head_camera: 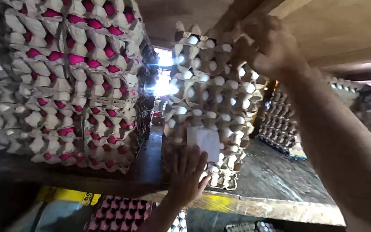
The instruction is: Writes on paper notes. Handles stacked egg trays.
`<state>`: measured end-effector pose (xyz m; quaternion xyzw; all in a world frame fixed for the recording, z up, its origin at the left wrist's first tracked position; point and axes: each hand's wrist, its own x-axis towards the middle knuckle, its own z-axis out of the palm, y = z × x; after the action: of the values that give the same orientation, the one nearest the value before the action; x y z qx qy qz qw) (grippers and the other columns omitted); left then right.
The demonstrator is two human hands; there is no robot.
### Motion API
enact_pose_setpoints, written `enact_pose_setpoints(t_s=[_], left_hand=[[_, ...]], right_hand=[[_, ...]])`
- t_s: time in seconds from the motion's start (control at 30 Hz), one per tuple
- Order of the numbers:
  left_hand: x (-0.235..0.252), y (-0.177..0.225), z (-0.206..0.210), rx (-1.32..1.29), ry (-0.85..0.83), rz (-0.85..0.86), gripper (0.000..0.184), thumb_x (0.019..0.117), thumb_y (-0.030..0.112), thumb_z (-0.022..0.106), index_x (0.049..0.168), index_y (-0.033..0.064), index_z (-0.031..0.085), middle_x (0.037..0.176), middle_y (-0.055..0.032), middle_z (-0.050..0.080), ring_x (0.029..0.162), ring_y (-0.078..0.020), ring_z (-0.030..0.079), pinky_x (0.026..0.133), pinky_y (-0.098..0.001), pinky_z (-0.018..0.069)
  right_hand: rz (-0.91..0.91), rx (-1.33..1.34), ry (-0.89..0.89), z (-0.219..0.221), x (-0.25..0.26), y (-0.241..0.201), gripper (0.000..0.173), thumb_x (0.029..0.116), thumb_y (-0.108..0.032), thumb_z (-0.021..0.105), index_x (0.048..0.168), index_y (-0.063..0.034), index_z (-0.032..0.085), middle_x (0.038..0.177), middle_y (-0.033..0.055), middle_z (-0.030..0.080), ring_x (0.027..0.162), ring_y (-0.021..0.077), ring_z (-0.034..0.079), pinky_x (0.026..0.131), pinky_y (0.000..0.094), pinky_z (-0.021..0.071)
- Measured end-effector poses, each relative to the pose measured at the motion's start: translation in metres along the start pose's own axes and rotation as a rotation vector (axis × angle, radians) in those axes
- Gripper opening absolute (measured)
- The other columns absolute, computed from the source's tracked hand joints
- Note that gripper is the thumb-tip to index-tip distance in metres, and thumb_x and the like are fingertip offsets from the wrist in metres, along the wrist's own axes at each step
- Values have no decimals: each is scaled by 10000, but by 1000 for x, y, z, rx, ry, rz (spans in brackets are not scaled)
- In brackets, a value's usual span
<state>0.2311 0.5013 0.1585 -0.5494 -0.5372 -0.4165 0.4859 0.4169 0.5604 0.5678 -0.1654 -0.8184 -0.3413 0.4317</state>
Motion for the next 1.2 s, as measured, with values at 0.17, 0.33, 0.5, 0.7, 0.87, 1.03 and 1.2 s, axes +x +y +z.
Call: enact_pose_setpoints(t_s=[0.17, 0.33, 0.5, 0.7, 0.87, 1.03, 1.2], left_hand=[[-3, -5, 8, 55, 69, 34, 693, 950, 602, 541, 1567, 317, 404, 1678, 29, 303, 1579, -247, 158, 1270, -569, 79], [4, -15, 11, 63, -3, 47, 624, 991, 556, 501, 1562, 316, 422, 1667, 79, 319, 1579, -234, 155, 1261, -572, 68], [17, -47, 30, -8, -279, 27, 750, 981, 501, 590, 1631, 327, 259, 1713, 76, 182, 1587, -247, 113, 1232, -642, 106], [57, -110, 63, -62, -734, -24, 1254, 714, 317, 891, 1656, 358, 65, 1726, 26, -127, 1569, -337, -163, 1194, -694, -75], [67, -165, 105, 77, -730, -80, 1352, 555, 153, 947, 1633, 420, 174, 1725, 135, -20, 1585, -309, -74, 1148, -780, 17], [72, -198, 138, 201, -744, -89, 1346, 562, -2, 915, 1620, 443, 213, 1716, 178, 1, 1590, -292, -49, 1147, -775, 94], [73, -204, 166, 266, -784, -72, 1468, 490, 44, 949, 1636, 436, 119, 1712, 172, -93, 1579, -330, -116, 1105, -825, 115]], right_hand=[[-251, 9, -22, 85, -222, -103, 901, 868, -774, 509, 1624, -328, 304, 1684, 145, 273, 1544, 449, 216, 1172, 788, 158], [-354, -82, 121, 184, -267, -93, 947, 822, -847, 475, 1627, -393, 270, 1726, 0, 178, 1588, 311, 138, 1211, 726, 43], [-367, -99, 93, 227, -242, -80, 955, 833, -861, 463, 1630, -375, 264, 1713, 33, 226, 1578, 329, 175, 1195, 738, 84], [-345, -108, 60, 309, -202, -71, 872, 890, -832, 407, 1620, -366, 311, 1711, 56, 231, 1585, 351, 136, 1186, 765, 72], [-328, -106, 43, 372, -167, -73, 833, 913, -803, 397, 1628, -393, 273, 1721, 51, 198, 1586, 352, 130, 1189, 761, 86], [-276, -80, -18, 412, -146, -78, 772, 947, -760, 376, 1627, -417, 253, 1721, 36, 199, 1587, 343, 128, 1179, 766, 84], [-245, -40, -77, 439, -143, -67, 754, 960, -757, 350, 1628, -426, 234, 1724, 37, 189, 1585, 363, 126, 1157, 792, 104]])
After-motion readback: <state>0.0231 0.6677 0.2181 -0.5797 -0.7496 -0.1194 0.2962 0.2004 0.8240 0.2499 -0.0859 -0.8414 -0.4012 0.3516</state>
